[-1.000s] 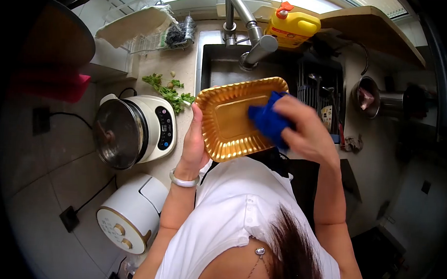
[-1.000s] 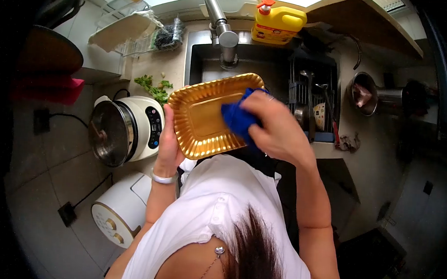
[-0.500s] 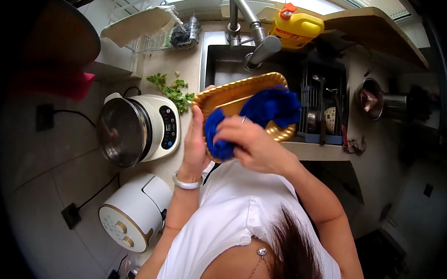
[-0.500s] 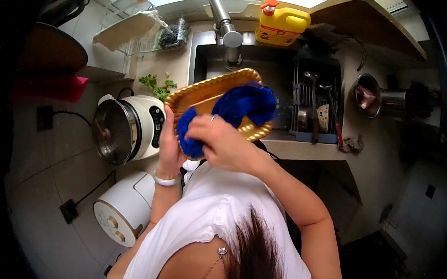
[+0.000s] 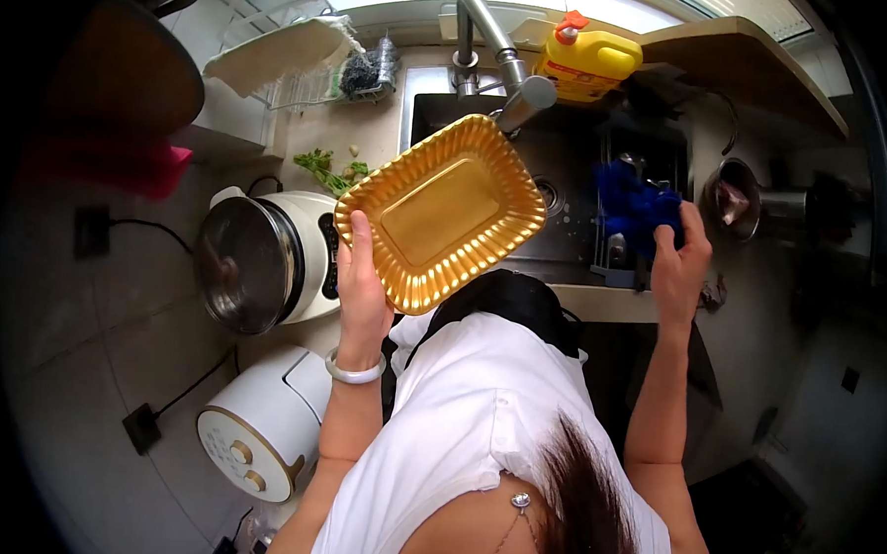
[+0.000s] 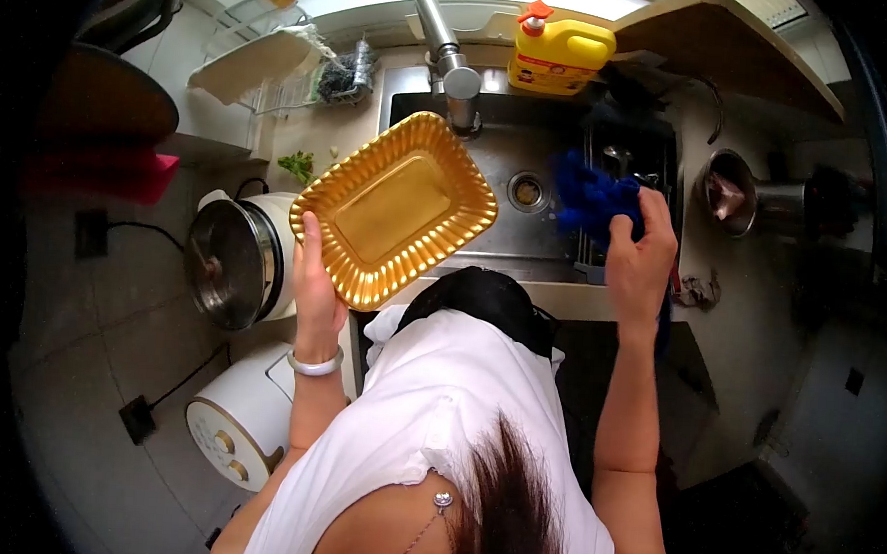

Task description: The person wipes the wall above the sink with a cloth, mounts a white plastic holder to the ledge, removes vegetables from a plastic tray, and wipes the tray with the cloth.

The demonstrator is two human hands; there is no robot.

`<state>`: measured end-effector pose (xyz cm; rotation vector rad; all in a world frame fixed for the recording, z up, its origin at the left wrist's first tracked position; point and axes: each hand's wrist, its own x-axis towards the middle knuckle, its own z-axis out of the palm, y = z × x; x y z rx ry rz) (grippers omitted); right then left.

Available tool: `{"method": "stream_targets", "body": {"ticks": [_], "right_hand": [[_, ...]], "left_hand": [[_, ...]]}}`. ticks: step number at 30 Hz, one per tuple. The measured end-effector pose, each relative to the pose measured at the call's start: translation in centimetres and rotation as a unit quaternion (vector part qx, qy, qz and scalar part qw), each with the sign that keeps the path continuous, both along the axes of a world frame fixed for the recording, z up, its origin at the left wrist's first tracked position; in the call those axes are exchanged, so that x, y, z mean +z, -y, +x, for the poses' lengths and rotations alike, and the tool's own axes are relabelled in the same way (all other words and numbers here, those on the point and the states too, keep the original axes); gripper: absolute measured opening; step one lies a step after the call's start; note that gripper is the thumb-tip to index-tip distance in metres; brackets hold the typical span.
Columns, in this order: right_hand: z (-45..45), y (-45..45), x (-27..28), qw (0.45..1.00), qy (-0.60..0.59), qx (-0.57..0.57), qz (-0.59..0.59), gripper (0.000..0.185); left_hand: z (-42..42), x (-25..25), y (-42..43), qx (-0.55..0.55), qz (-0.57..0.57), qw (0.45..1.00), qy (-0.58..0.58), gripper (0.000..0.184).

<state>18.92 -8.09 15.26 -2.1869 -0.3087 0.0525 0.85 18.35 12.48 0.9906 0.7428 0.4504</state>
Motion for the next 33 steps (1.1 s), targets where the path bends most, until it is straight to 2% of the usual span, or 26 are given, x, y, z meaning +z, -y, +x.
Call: {"method": "stream_targets", "body": {"ticks": [2, 4, 5, 6, 7, 8, 9, 12, 14, 15, 17, 19, 21, 22, 23, 25, 26, 27, 29, 30, 31, 33], "right_hand": [[-2.6, -2.8, 2.2, 0.990, 0.056, 0.019, 0.129, 0.030], [-4.9, -5.8, 3.3, 0.966, 0.161, 0.142, 0.146, 0.045], [-6.0, -7.2, 3.2, 0.954, 0.150, 0.223, 0.135, 0.052], [-7.5, -8.9, 2.3, 0.942, 0.075, 0.293, 0.142, 0.057], [-8.7, -10.8, -0.3, 0.931, 0.053, 0.327, 0.152, 0.055], [-9.7, -12.2, -2.6, 0.941, 0.049, 0.303, 0.144, 0.052], [-9.7, -12.9, -3.7, 0.937, 0.060, 0.289, 0.187, 0.052], [-8.6, -13.7, -3.8, 0.936, 0.109, 0.300, 0.150, 0.053], [-7.3, -14.0, -4.0, 0.954, 0.176, 0.226, 0.092, 0.054], [-6.4, -14.2, -4.1, 0.957, 0.212, 0.187, 0.063, 0.055], [-4.4, -13.3, -4.1, 0.979, 0.162, 0.127, -0.003, 0.054], [-4.9, -12.5, -4.1, 0.978, 0.168, 0.118, -0.042, 0.053], [-6.0, -11.7, -3.8, 0.976, 0.174, 0.106, -0.078, 0.052], [-7.0, -11.0, -3.7, 0.979, 0.131, 0.126, -0.085, 0.051], [-7.9, -10.3, -3.5, 0.981, 0.089, 0.148, -0.093, 0.049], [-9.4, -8.4, -3.6, 0.970, -0.009, 0.241, -0.028, 0.041], [-9.4, -7.5, -3.2, 0.961, -0.112, 0.251, 0.015, 0.036], [-8.4, -6.4, -2.8, 0.936, -0.200, 0.288, -0.021, 0.031], [-7.7, -5.9, -2.8, 0.905, -0.323, 0.211, 0.179, 0.034], [-7.7, -6.0, -2.7, 0.878, -0.334, 0.154, 0.307, 0.035], [-7.3, -6.6, -1.7, 0.827, -0.392, 0.103, 0.389, 0.036], [-6.7, -8.1, -0.8, 0.809, -0.387, 0.119, 0.426, 0.035]], "left_hand": [[0.5, -0.1, 0.6, -0.024, -0.009, 1.000, 0.011, 0.052], [1.0, 0.3, 1.7, -0.036, -0.024, 0.999, 0.031, 0.053], [1.1, 0.3, 2.2, -0.043, -0.031, 0.998, 0.044, 0.053], [0.3, -0.3, 2.7, -0.049, -0.049, 0.996, 0.052, 0.053], [-0.4, -0.8, 3.1, -0.055, -0.067, 0.994, 0.059, 0.052], [0.2, 0.7, 4.1, -0.059, -0.011, 0.998, 0.004, 0.051], [-0.1, -0.4, 4.2, -0.062, 0.061, 0.996, -0.008, 0.049], [-0.5, 0.4, 4.0, -0.031, 0.040, 0.999, 0.019, 0.046], [-0.8, 0.6, 3.8, -0.051, 0.095, 0.994, 0.022, 0.043], [-0.9, 0.8, 3.8, -0.049, 0.096, 0.994, 0.024, 0.043], [-1.1, 1.1, 4.3, -0.038, 0.101, 0.994, 0.034, 0.042], [-0.9, 0.6, 4.9, -0.019, 0.067, 0.997, 0.045, 0.042], [-0.9, 0.2, 4.9, 0.049, 0.001, 0.998, 0.038, 0.041], [-0.6, 0.3, 4.8, 0.093, 0.022, 0.995, 0.026, 0.041], [-0.5, 0.2, 4.5, 0.093, 0.022, 0.995, 0.027, 0.041], [-0.7, 0.0, 3.5, 0.179, 0.015, 0.983, 0.031, 0.042], [-1.0, -0.4, 3.1, 0.198, 0.013, 0.980, 0.019, 0.045], [-1.1, -0.4, 3.0, 0.200, 0.014, 0.980, 0.022, 0.045], [-1.3, 0.4, 2.8, 0.244, -0.008, 0.969, 0.047, 0.047], [-1.4, 0.6, 2.9, 0.227, -0.012, 0.971, 0.068, 0.048], [-1.5, 0.6, 3.2, 0.228, -0.012, 0.971, 0.068, 0.048], [-1.4, 0.5, 4.5, 0.210, -0.036, 0.974, 0.074, 0.048]]}}
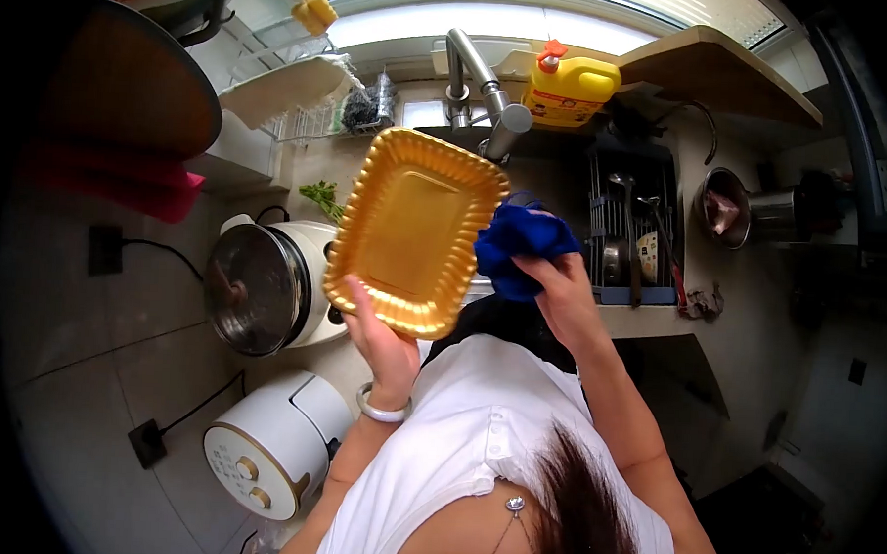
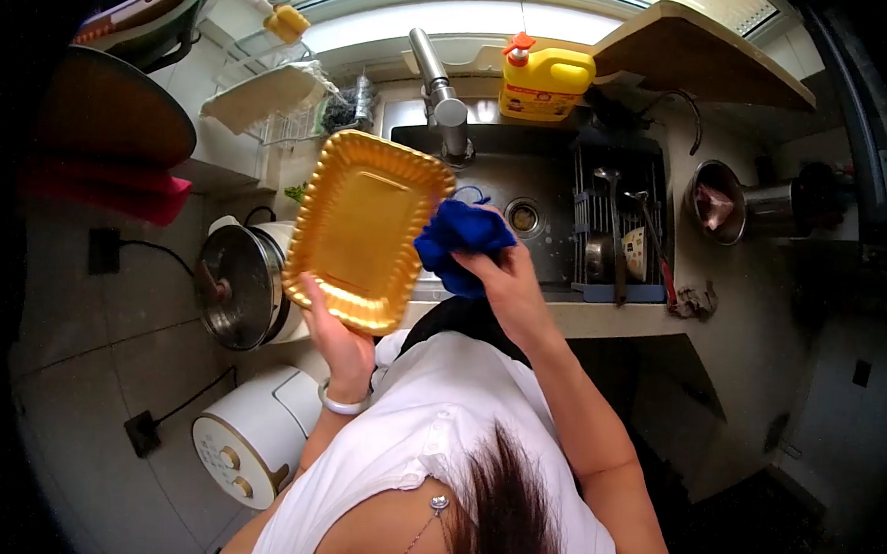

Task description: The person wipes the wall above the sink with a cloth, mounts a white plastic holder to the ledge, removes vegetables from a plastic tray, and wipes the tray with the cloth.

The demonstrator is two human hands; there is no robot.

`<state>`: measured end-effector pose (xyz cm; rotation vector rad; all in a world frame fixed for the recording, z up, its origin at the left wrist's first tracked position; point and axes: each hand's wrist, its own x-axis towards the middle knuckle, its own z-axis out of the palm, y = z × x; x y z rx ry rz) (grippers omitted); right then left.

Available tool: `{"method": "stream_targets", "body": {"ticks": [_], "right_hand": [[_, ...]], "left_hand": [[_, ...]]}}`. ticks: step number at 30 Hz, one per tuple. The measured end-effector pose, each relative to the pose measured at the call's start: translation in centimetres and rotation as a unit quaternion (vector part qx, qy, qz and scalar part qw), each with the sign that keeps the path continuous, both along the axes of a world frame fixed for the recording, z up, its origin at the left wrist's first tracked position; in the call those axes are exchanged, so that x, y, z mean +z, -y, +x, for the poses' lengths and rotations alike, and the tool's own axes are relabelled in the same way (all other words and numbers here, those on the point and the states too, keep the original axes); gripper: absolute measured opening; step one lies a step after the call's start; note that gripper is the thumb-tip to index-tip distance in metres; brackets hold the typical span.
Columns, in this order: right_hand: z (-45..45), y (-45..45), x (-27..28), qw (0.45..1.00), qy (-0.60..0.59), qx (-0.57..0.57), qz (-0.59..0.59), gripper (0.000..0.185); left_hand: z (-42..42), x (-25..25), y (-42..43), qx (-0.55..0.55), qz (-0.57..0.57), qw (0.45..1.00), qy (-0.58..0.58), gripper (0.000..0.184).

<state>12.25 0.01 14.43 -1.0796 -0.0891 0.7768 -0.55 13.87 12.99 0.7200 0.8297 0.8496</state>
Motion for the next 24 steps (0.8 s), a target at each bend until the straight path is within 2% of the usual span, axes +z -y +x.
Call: {"method": "stream_targets", "body": {"ticks": [1, 2, 4, 5, 6, 8, 9, 11, 12, 13, 14, 15, 18, 20, 21, 22, 24], "right_hand": [[0.2, -0.6, -0.7, 0.999, 0.027, 0.012, -0.019, 0.032], [0.5, -1.1, -1.1, 0.993, 0.107, -0.011, -0.043, 0.034], [1.5, -1.1, -2.0, 0.976, 0.174, -0.059, -0.114, 0.035], [1.9, -1.2, -2.4, 0.970, 0.189, -0.080, -0.133, 0.034], [2.2, -0.9, -2.6, 0.960, 0.222, -0.063, -0.159, 0.030], [2.3, -1.0, -1.8, 0.948, 0.258, -0.033, -0.183, 0.032], [2.3, -0.9, -2.0, 0.937, 0.291, -0.006, -0.193, 0.036], [2.2, -0.8, -1.3, 0.892, 0.382, 0.051, -0.235, 0.042], [2.0, -0.8, -1.3, 0.892, 0.382, 0.053, -0.235, 0.042], [2.0, -0.9, -1.5, 0.908, 0.357, 0.005, -0.221, 0.041], [2.0, -1.1, -1.5, 0.920, 0.330, -0.044, -0.206, 0.041], [2.4, -1.1, -1.2, 0.857, 0.445, -0.106, -0.239, 0.041], [1.4, -1.9, 1.2, 0.727, 0.574, -0.187, -0.327, 0.049], [0.2, -3.1, 1.4, 0.675, 0.618, -0.092, -0.392, 0.051], [-0.2, -4.0, 0.7, 0.662, 0.625, -0.057, -0.410, 0.052], [-0.6, -4.5, -1.1, 0.695, 0.600, -0.039, -0.395, 0.052], [-1.1, -5.0, -2.4, 0.739, 0.570, -0.038, -0.358, 0.049]], "left_hand": [[-0.4, 0.0, 0.6, -0.061, 0.035, 0.997, -0.031, 0.049], [-0.9, 0.0, 0.5, -0.061, 0.036, 0.997, -0.029, 0.049], [-1.8, 0.0, -0.7, -0.220, 0.029, 0.974, 0.046, 0.042], [-2.1, 0.1, -1.5, -0.278, 0.002, 0.960, 0.030, 0.046], [-2.0, 0.2, -1.8, -0.273, 0.002, 0.962, 0.029, 0.046], [-1.3, 1.4, -2.4, -0.343, 0.054, 0.937, 0.032, 0.060], [-1.4, 0.0, -3.2, -0.361, 0.084, 0.928, 0.019, 0.075], [0.2, 1.5, -4.1, -0.374, 0.051, 0.925, 0.046, 0.075], [0.9, 2.0, -4.4, -0.387, 0.020, 0.919, 0.073, 0.076], [1.4, 1.7, -4.3, -0.357, -0.056, 0.926, 0.108, 0.068], [1.3, 0.2, -4.1, -0.319, -0.110, 0.938, 0.081, 0.044], [1.1, -0.8, -3.9, -0.299, -0.126, 0.943, 0.075, 0.038], [1.6, -0.7, -3.0, -0.290, -0.163, 0.940, 0.080, 0.034], [1.9, 0.2, -1.7, -0.303, -0.187, 0.930, 0.087, 0.034], [2.0, 0.6, -0.6, -0.293, -0.139, 0.945, 0.050, 0.035], [1.8, 0.9, 0.1, -0.282, -0.090, 0.955, 0.014, 0.037], [1.6, 0.6, 0.2, -0.280, -0.074, 0.957, -0.006, 0.039]]}}
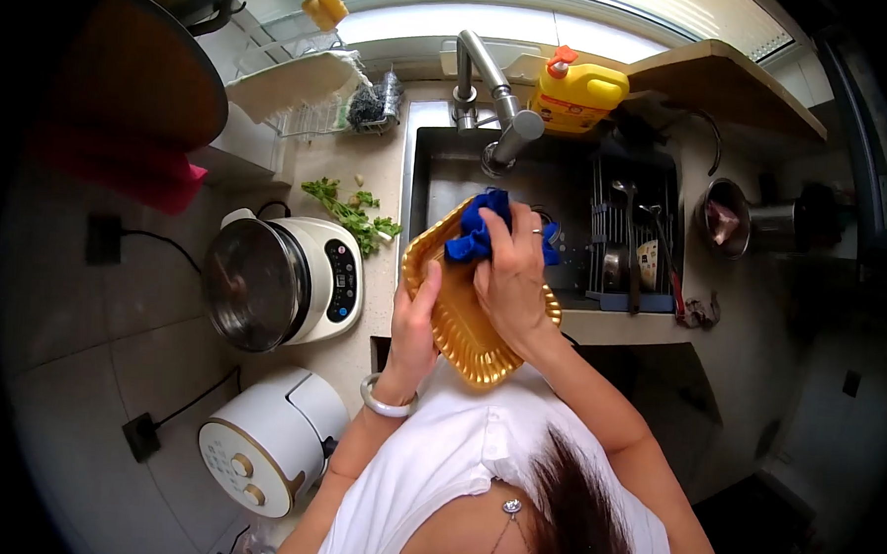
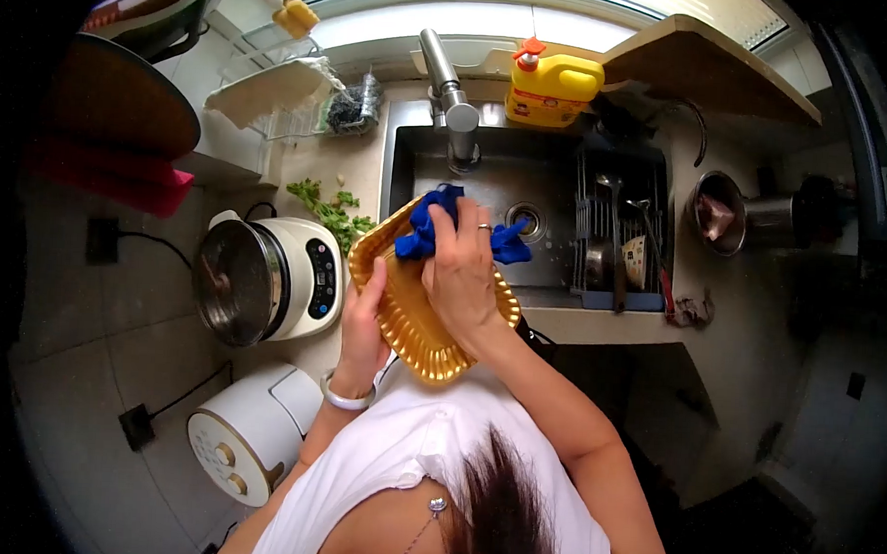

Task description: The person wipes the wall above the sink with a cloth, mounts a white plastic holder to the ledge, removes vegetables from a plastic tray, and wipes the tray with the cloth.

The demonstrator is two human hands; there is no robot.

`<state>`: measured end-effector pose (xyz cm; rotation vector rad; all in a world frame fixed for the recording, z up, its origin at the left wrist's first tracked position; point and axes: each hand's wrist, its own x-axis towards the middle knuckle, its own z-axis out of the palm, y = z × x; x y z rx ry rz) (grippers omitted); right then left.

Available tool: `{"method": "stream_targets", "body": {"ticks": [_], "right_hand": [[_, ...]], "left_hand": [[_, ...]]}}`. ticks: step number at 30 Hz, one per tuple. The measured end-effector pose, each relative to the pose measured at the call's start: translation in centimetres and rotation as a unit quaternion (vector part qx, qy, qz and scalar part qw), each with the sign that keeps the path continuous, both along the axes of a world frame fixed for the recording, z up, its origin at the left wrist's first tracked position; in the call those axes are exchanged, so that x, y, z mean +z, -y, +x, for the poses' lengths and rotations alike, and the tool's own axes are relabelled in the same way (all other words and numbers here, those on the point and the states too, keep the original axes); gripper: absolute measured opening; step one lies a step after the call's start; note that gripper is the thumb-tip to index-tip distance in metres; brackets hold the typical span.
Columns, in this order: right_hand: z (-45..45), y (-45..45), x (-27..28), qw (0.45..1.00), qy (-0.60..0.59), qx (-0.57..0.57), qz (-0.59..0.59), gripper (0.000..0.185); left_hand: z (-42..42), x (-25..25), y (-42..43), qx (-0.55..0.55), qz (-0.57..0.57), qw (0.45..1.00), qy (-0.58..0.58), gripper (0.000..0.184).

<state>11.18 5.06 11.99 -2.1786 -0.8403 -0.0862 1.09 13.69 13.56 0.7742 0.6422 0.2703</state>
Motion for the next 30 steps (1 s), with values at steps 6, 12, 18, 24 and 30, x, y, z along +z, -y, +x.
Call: {"method": "stream_targets", "body": {"ticks": [6, 12, 18, 24, 30], "right_hand": [[-1.0, -0.1, 0.0, 0.938, -0.212, 0.209, 0.177, 0.041], [5.8, 7.4, 0.4, 0.713, -0.446, 0.531, 0.107, 0.033], [9.4, 14.2, 3.6, 0.873, -0.446, -0.152, 0.130, 0.021], [3.7, 11.2, 8.1, 0.761, -0.446, 0.050, 0.469, 0.034], [1.6, 2.2, 7.9, 0.962, -0.095, 0.148, 0.210, 0.056]], "left_hand": [[-0.5, -1.3, -1.3, -0.023, 0.034, 0.998, 0.043, 0.052], [-0.2, -2.3, -4.3, 0.005, -0.047, 0.998, 0.051, 0.068], [-0.1, -2.0, -5.7, -0.025, -0.142, 0.987, 0.068, 0.070], [1.0, -2.1, -5.5, -0.056, -0.218, 0.969, 0.104, 0.074], [0.0, -2.9, -3.3, -0.018, -0.191, 0.970, 0.153, 0.051]]}}
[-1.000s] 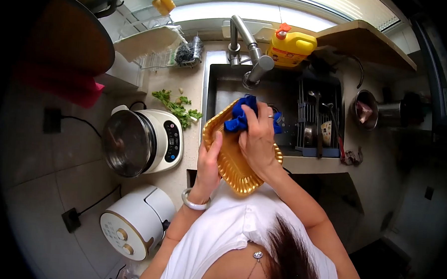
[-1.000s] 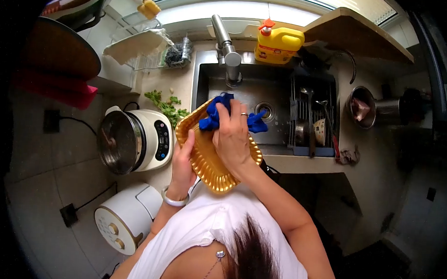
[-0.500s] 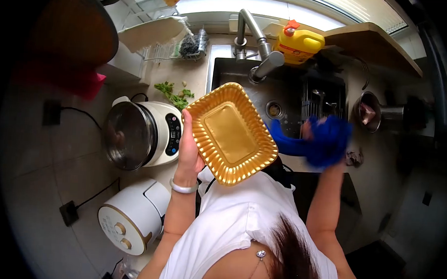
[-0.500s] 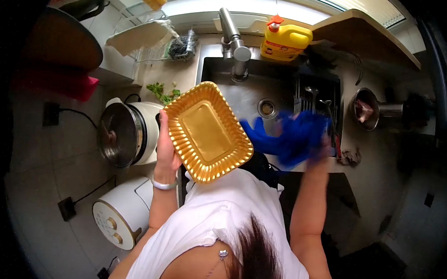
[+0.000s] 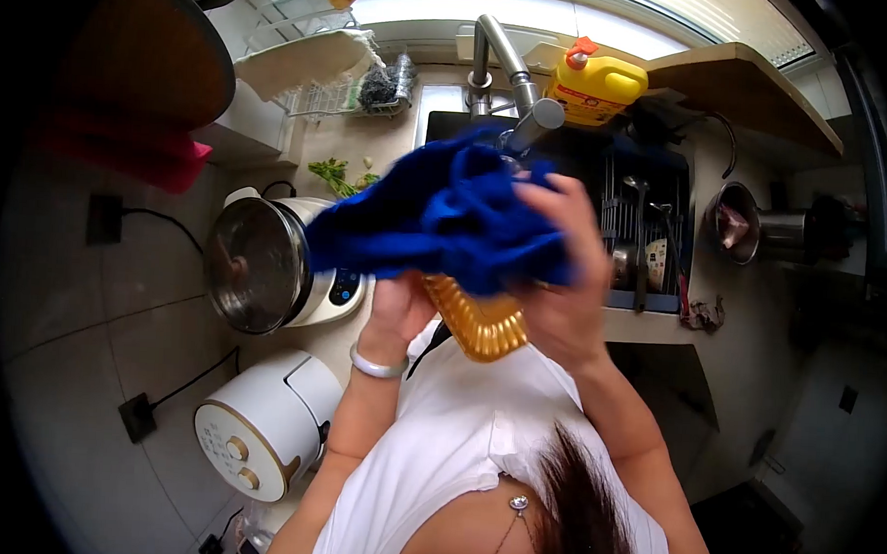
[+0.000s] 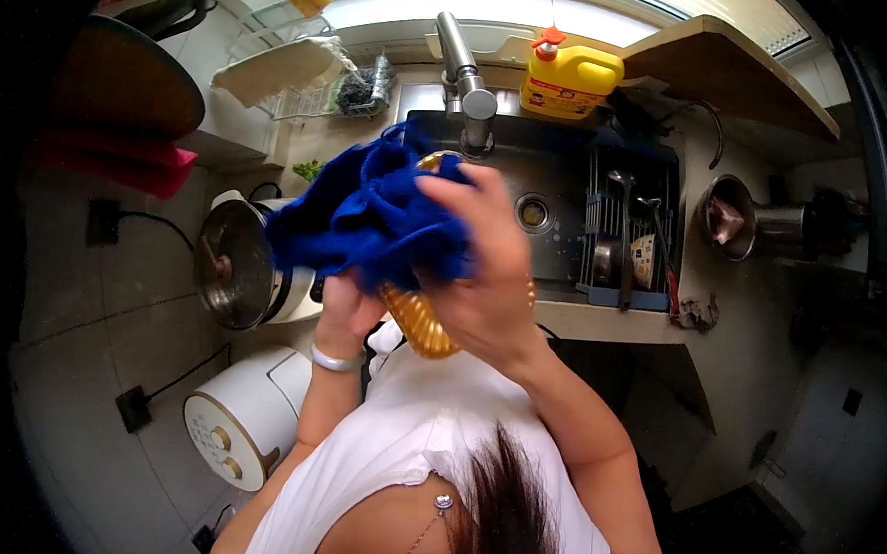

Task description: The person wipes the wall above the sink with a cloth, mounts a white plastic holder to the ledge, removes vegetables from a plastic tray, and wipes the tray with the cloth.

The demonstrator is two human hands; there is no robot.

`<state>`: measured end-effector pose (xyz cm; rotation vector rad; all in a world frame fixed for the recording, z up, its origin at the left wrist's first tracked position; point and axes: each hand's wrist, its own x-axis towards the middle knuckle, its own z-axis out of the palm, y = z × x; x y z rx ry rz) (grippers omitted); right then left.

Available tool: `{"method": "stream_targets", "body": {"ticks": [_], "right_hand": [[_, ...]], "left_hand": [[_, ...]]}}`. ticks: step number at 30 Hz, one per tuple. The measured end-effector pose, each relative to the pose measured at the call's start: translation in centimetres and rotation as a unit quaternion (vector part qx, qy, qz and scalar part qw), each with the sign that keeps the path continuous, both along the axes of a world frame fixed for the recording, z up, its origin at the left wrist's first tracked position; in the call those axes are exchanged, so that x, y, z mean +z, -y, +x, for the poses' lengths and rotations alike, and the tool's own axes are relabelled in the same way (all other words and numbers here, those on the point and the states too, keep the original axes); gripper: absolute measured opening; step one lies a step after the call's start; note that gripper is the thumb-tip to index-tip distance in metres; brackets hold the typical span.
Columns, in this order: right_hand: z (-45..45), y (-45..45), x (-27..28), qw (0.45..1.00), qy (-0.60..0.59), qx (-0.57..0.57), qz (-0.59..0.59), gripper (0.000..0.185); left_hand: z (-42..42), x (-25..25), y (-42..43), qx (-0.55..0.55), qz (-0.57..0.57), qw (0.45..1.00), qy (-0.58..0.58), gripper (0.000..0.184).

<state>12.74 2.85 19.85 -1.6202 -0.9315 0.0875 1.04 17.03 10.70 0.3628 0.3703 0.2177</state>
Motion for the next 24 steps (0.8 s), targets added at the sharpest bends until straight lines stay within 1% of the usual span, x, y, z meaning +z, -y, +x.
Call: {"method": "stream_targets", "body": {"ticks": [1, 2, 4, 5, 6, 8, 9, 10, 11, 12, 13, 14, 16, 18, 19, 20, 22, 23, 24], "right_hand": [[-0.3, -1.3, -1.8, 0.997, 0.030, 0.011, -0.071, 0.059], [-1.0, -2.5, -3.7, 0.988, 0.060, 0.023, -0.142, 0.063], [-2.5, -3.1, -4.9, 0.984, 0.091, 0.039, -0.147, 0.059], [-2.6, -3.1, -5.1, 0.984, 0.059, 0.061, -0.155, 0.052], [-2.4, -2.8, -5.3, 0.984, 0.057, 0.061, -0.156, 0.052], [-1.7, -1.9, -5.5, 0.971, 0.015, 0.165, -0.173, 0.050], [-1.4, -1.4, -5.1, 0.966, 0.012, 0.165, -0.200, 0.033], [-1.3, -0.7, -4.2, 0.966, 0.012, 0.165, -0.200, 0.033], [-1.3, 0.1, -3.1, 0.927, 0.033, 0.204, -0.312, 0.025], [-1.1, 0.9, -2.1, 0.875, 0.054, 0.239, -0.419, 0.020], [-1.0, 1.7, -1.4, 0.850, 0.038, 0.209, -0.482, 0.019], [-0.5, 2.5, -0.5, 0.820, 0.024, 0.179, -0.543, 0.020], [1.1, 4.1, 1.6, 0.838, 0.055, 0.060, -0.540, 0.017], [2.2, 5.2, 3.9, 0.896, 0.063, -0.075, -0.434, 0.014], [2.4, 5.0, 5.3, 0.925, 0.012, -0.101, -0.367, 0.010], [2.5, 4.8, 6.1, 0.954, -0.065, -0.065, -0.286, 0.010], [1.6, 3.8, 5.7, 0.978, -0.141, 0.032, -0.151, 0.016], [1.2, 3.4, 4.6, 0.973, -0.069, 0.068, -0.208, 0.026], [0.0, 2.5, 4.0, 0.954, -0.033, 0.054, -0.294, 0.034]], "left_hand": [[0.2, 0.7, 0.3, -0.016, 0.064, 0.997, -0.049, 0.049], [-0.1, -0.4, 0.5, -0.031, -0.013, 0.992, 0.122, 0.048], [-0.8, -0.8, 1.1, -0.003, 0.042, 0.999, 0.003, 0.047], [-1.1, -1.0, 1.2, 0.001, 0.077, 0.996, -0.035, 0.049], [-1.4, -1.0, 1.2, 0.000, 0.076, 0.996, -0.038, 0.049], [-1.9, -1.0, 1.4, 0.012, 0.148, 0.988, -0.046, 0.052], [-2.3, -1.9, 1.5, 0.002, 0.143, 0.987, -0.067, 0.054], [-1.8, -3.6, 0.1, 0.002, 0.142, 0.988, -0.066, 0.054], [0.5, -2.9, -2.0, -0.085, 0.061, 0.981, 0.165, 0.055], [0.6, -1.2, -1.2, -0.002, 0.097, 0.994, 0.051, 0.059], [1.8, 3.4, -0.2, 0.069, 0.135, 0.986, -0.076, 0.064], [1.5, 2.3, -0.7, 0.024, 0.115, 0.990, -0.083, 0.065], [1.2, 1.1, -1.1, 0.005, 0.100, 0.991, -0.090, 0.067], [1.0, 1.4, -1.4, -0.006, 0.082, 0.993, -0.089, 0.068], [1.0, 1.5, -1.4, -0.016, 0.063, 0.994, -0.084, 0.069], [1.2, 1.6, -1.4, -0.017, 0.063, 0.994, -0.084, 0.069], [1.6, 1.8, -1.5, -0.037, 0.054, 0.994, -0.083, 0.068], [1.6, 1.6, -1.4, -0.044, 0.052, 0.994, -0.080, 0.068], [1.6, 1.7, -1.3, -0.060, 0.062, 0.993, -0.082, 0.070]]}}
